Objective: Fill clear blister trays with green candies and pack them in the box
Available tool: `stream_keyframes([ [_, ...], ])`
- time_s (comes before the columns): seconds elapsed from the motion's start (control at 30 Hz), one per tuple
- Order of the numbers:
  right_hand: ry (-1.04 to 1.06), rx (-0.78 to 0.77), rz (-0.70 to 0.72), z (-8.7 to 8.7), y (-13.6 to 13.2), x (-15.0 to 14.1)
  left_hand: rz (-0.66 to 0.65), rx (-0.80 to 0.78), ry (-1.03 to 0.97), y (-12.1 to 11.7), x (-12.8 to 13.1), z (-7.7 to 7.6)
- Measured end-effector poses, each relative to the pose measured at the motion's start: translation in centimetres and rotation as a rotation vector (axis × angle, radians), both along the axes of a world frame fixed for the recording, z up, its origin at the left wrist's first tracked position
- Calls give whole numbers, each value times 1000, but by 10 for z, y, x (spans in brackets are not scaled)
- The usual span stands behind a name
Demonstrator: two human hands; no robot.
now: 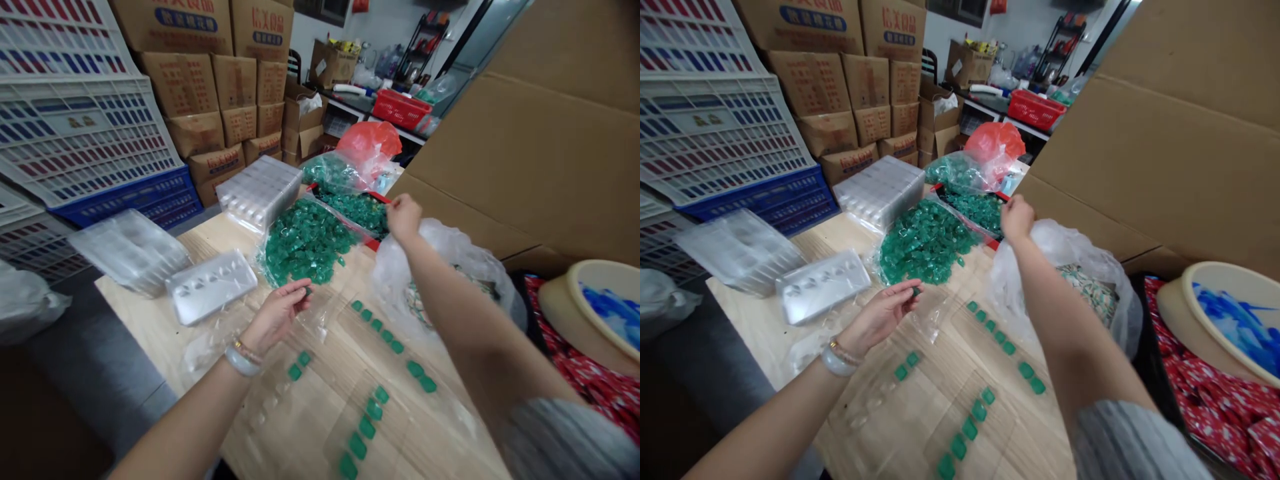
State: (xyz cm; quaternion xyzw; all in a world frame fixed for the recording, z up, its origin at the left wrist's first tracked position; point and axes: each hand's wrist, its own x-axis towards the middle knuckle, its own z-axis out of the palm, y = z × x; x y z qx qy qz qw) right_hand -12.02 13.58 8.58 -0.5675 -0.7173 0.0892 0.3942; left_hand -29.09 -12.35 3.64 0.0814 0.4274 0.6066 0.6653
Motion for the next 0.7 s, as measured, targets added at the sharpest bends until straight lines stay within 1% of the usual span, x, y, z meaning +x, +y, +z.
stream_keyframes([
  [0.03,8,1,-3,8,9,4,-16,6,-12,-1,-1,1],
  [0.07,0,2,31,14,11,6,-24,11,-25,-2,-2,2],
  [0.1,-19,-1,91,17,5,6,-26,12,-38,-3,-3,2],
  [0.13,-46,-7,170,17,-8,3,-29,13,-55,-5,-3,3],
  [0.17,-80,-20,262,14,-29,-2,-33,18,-74,-7,-4,5],
  [0.2,-116,-42,353,9,-56,-8,-41,21,-95,-9,-4,6],
  [0.27,-148,-77,494,-5,-120,-20,-58,18,-142,-16,-3,9],
  [0.3,-157,-80,585,-13,-152,-25,-68,14,-162,-20,-2,10],
  [0.33,-148,-69,713,-20,-181,-29,-75,14,-175,-25,0,11],
  [0.4,-107,-63,792,-30,-226,-34,-95,31,-171,-35,3,12],
  [0.43,-84,-64,794,-32,-240,-36,-113,49,-154,-41,5,13],
  [0.5,-63,-74,763,-30,-256,-36,-148,73,-113,-51,7,15],
  [0.6,-99,-87,800,-21,-264,-32,-206,76,-53,-69,4,19],
  [0.63,-112,-93,813,-18,-267,-28,-220,78,1,-77,1,19],
  [0.67,-116,-101,815,-17,-271,-24,-221,81,98,-87,-2,19],
  [0.7,-113,-115,804,-18,-276,-19,-210,90,243,-98,-4,17],
])
